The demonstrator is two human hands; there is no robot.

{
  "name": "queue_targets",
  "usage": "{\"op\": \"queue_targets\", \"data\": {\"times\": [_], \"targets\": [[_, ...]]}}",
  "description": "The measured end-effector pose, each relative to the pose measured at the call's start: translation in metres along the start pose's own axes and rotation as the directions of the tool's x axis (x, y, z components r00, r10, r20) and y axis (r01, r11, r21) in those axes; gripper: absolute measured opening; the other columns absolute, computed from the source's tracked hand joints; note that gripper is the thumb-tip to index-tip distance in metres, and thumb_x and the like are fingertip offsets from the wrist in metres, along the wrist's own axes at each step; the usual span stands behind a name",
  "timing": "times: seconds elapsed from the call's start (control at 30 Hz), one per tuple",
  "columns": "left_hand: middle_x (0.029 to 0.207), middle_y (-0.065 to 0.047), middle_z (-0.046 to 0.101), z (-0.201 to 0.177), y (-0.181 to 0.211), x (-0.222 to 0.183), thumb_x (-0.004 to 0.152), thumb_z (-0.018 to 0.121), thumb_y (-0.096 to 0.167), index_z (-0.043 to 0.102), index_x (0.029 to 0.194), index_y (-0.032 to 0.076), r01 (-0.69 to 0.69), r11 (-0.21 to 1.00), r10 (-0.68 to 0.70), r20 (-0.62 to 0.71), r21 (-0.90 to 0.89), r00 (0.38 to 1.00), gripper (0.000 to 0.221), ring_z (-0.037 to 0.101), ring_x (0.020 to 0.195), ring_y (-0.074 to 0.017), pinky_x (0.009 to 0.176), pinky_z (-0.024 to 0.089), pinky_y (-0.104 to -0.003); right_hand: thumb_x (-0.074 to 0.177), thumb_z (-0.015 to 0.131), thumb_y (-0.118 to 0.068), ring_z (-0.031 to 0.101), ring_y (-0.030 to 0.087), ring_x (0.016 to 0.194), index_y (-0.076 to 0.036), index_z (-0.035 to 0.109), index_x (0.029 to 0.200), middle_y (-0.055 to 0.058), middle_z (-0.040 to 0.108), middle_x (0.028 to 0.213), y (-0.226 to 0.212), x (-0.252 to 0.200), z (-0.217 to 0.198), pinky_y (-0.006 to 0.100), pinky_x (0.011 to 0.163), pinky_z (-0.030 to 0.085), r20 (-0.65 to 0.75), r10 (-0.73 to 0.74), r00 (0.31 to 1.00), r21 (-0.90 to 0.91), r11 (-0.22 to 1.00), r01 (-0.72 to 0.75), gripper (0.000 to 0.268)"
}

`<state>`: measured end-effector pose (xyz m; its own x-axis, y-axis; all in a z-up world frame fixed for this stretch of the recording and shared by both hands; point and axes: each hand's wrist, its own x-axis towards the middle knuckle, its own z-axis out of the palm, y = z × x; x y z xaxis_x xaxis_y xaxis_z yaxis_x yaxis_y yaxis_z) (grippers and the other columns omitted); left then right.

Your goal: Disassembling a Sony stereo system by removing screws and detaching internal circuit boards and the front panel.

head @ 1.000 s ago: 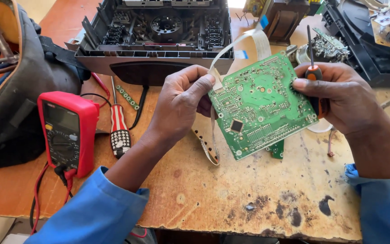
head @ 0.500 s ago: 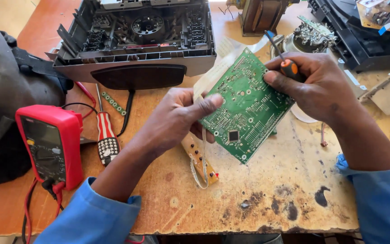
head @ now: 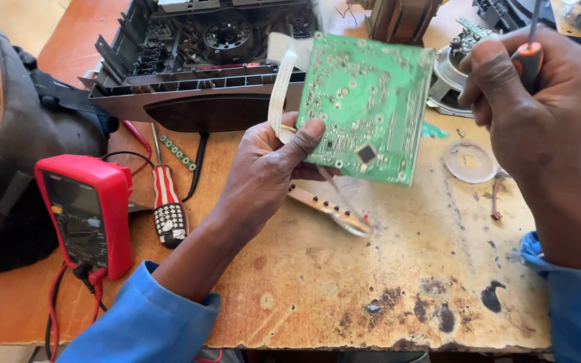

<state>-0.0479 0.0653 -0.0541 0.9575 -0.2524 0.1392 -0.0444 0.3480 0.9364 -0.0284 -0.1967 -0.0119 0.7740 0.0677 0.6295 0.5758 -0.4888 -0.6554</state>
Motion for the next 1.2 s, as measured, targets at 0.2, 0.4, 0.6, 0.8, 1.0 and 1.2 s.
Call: {"op": "queue_targets", "data": {"times": [0.2,0.4,0.6,0.8,1.0,1.2], "targets": [[0.116,-0.012,0.072,0.002,0.000,0.001,0.092,0.067,0.028,0.065,0.123,-0.001,-0.021,0.997,0.018,-0.035,-0.076,0.999,0.042,0.076,0.093,-0.0271,0.085,0.069,-0.038,0.106,0.071,-0.021,0.054,0.011,0.055,-0.003,0.070,0.101,0.008,0.065,0.074,-0.027,0.001,0.009,0.025,0.049,0.044,0.220,0.299,0.929,-0.073,0.954,-0.290,0.019],[0.121,-0.013,0.070,0.004,-0.005,0.001,0.092,0.068,0.025,0.062,0.126,-0.003,-0.026,0.994,0.025,-0.010,-0.111,1.000,0.045,0.076,0.096,-0.0296,0.087,0.068,-0.040,0.098,0.078,-0.022,0.047,0.011,0.052,-0.009,0.066,0.100,0.006,0.055,0.061,-0.026,0.004,0.012,0.024,0.048,0.035,0.278,0.440,0.854,-0.028,0.892,-0.450,0.018],[0.110,-0.015,0.073,0.005,-0.007,-0.006,0.087,0.074,0.018,0.056,0.121,0.002,-0.038,0.999,0.039,0.064,-0.027,0.997,0.042,0.077,0.100,-0.0298,0.087,0.066,-0.035,0.095,0.075,-0.024,0.046,0.009,0.050,-0.011,0.064,0.117,0.002,0.052,0.071,-0.014,0.005,0.013,0.022,0.044,0.036,0.234,0.554,0.799,0.111,0.801,-0.588,0.028],[0.096,-0.005,0.075,0.007,0.007,-0.013,0.081,0.077,0.035,0.064,0.112,0.011,-0.317,0.649,0.132,0.308,0.692,0.942,0.041,0.069,0.088,-0.0160,0.079,0.053,-0.032,0.101,0.070,-0.023,0.044,0.009,0.059,-0.011,0.062,0.107,-0.003,0.050,0.082,0.013,0.008,0.002,0.022,0.047,0.038,0.214,0.530,0.821,0.414,0.712,-0.567,0.016],[0.082,-0.011,0.076,0.013,-0.002,-0.014,0.099,0.059,0.024,0.065,0.104,0.005,0.040,0.897,-0.209,0.342,0.440,0.916,0.021,0.073,0.068,-0.0145,0.063,0.057,-0.025,0.104,0.069,-0.025,0.043,0.010,0.069,-0.015,0.060,0.107,-0.003,0.048,0.086,0.016,0.012,0.000,0.022,0.050,0.038,0.134,0.543,0.829,0.357,0.754,-0.551,0.014],[0.091,-0.019,0.074,0.013,-0.003,-0.017,0.098,0.056,0.035,0.060,0.119,-0.001,0.158,0.963,-0.242,0.447,0.217,0.861,0.042,0.076,0.073,-0.0242,0.065,0.061,-0.029,0.102,0.071,-0.026,0.042,0.009,0.062,-0.015,0.062,0.106,-0.004,0.047,0.082,0.017,0.013,0.002,0.021,0.049,0.040,0.135,0.560,0.817,0.332,0.752,-0.570,0.015]]}}
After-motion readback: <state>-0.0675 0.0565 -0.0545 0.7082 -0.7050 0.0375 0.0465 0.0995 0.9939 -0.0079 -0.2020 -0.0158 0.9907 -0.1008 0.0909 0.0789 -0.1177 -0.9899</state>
